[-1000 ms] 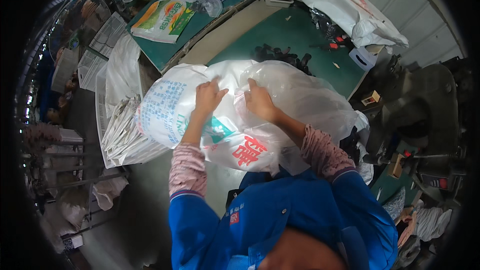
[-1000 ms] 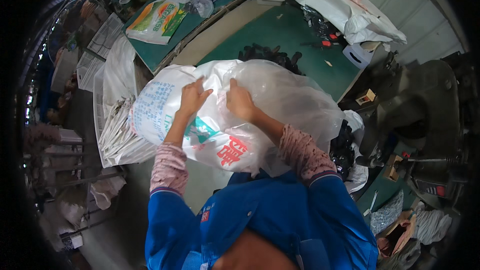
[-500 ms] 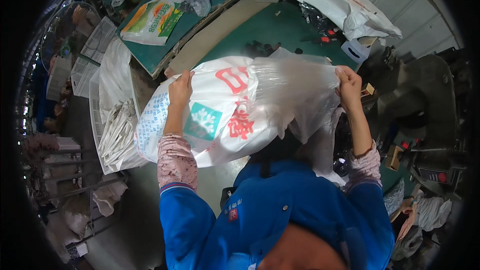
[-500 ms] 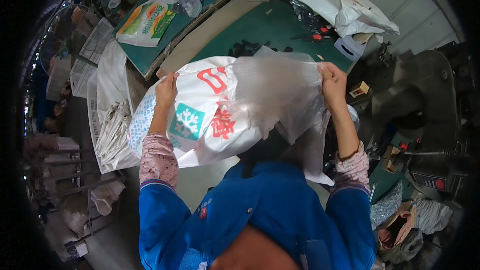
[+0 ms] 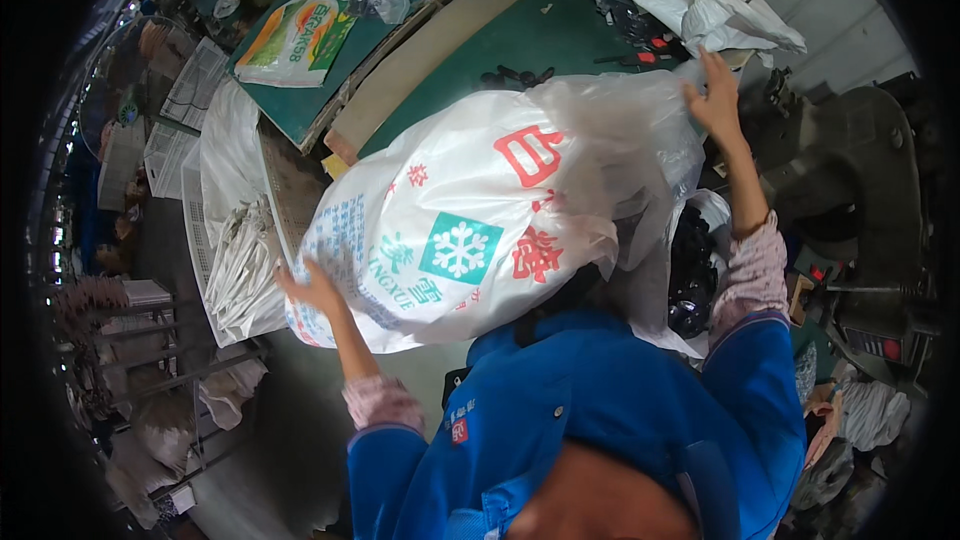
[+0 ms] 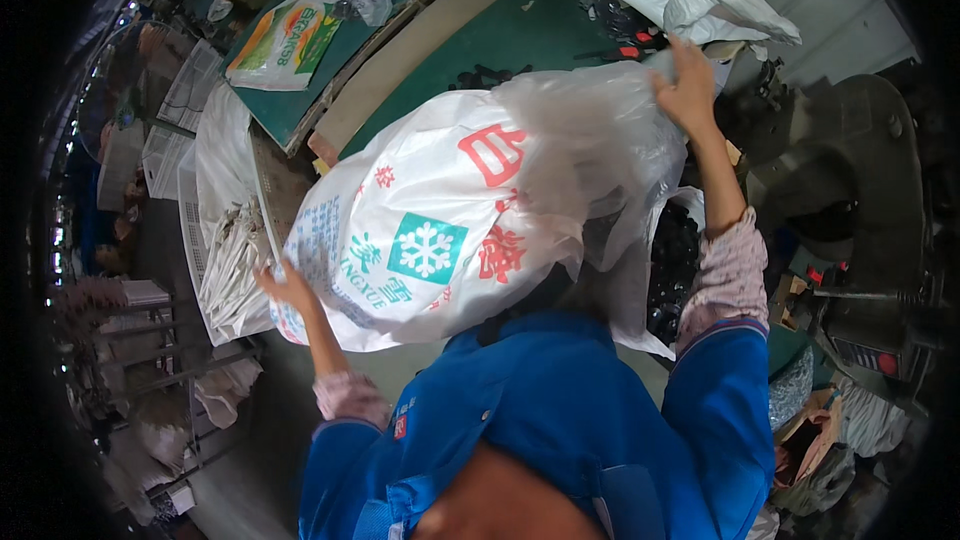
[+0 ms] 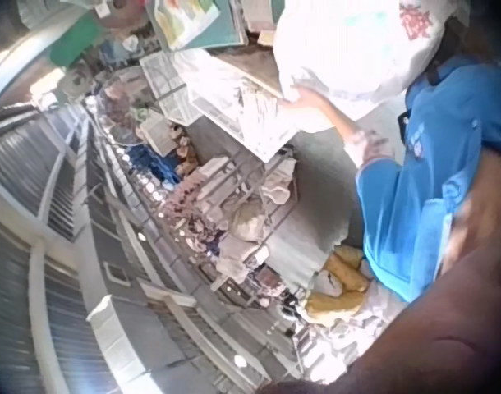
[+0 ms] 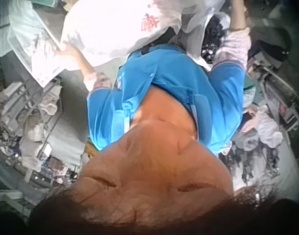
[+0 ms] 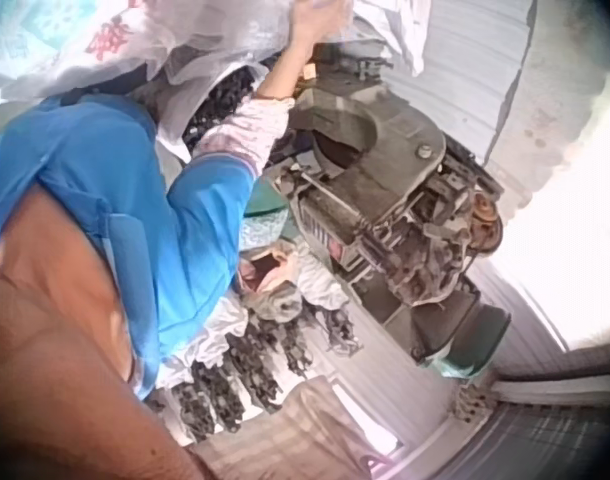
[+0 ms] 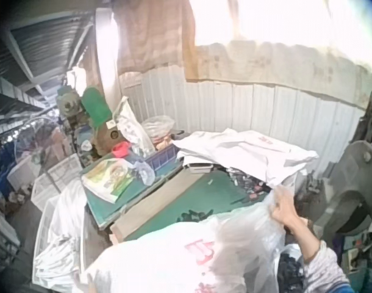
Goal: The person repeatedly picks up small black plastic components from a white sack and a green workbench, places them into a machine, and then transfers the processed parts into a white sack. The person also moves a large sack and a cardboard box during the process.
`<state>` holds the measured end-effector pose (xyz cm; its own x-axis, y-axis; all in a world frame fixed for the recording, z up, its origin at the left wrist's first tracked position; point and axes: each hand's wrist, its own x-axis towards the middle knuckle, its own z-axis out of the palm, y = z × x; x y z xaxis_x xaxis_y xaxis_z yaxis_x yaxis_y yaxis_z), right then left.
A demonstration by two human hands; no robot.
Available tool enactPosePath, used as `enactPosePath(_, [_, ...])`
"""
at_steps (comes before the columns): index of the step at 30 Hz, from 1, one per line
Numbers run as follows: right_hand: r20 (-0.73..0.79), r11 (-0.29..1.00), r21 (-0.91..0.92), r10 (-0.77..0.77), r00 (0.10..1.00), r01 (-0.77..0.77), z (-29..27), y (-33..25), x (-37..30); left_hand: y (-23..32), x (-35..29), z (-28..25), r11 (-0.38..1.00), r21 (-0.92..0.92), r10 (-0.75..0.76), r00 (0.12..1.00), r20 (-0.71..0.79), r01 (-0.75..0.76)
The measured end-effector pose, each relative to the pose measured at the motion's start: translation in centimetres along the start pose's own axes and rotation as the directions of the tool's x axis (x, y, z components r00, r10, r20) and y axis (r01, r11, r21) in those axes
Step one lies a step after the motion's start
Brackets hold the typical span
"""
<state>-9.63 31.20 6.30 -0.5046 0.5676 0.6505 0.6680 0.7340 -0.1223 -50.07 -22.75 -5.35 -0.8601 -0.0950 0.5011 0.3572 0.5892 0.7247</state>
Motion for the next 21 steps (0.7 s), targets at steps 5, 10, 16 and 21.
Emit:
enactPosePath(5, [0.358, 0.918, 0.226, -0.389, 0.849, 0.326, -1.3, -9.7, -0.4, 0.0, -14.7, -8.8, 0.099, -0.173, -0.791, 0.183, 0.584, 0.98])
enactPosePath(10, [0.683, 0.825, 0.537, -0.301, 0.665, -0.178, 13.5, -9.9, -8.9, -3.2, -19.1, -1.7, -0.295, -0.194, -0.555, -0.003, 0.832, 0.935])
enactPosePath(16, [0.57, 0.891, 0.411, -0.416, 0.709, 0.192, 3.9, -19.0, 0.2, -4.2, -10.7, -4.0, 0.21, -0.516, -0.733, 0.483, 0.478, 0.83])
enactPosePath(21, [0.194, 0.985, -0.114, 0.15, 0.969, -0.129, 2.5, 10.0, 2.9, -17.4, -1.5, -10.4, 0.356, -0.507, -0.871, 0.475, 0.124, 0.785])
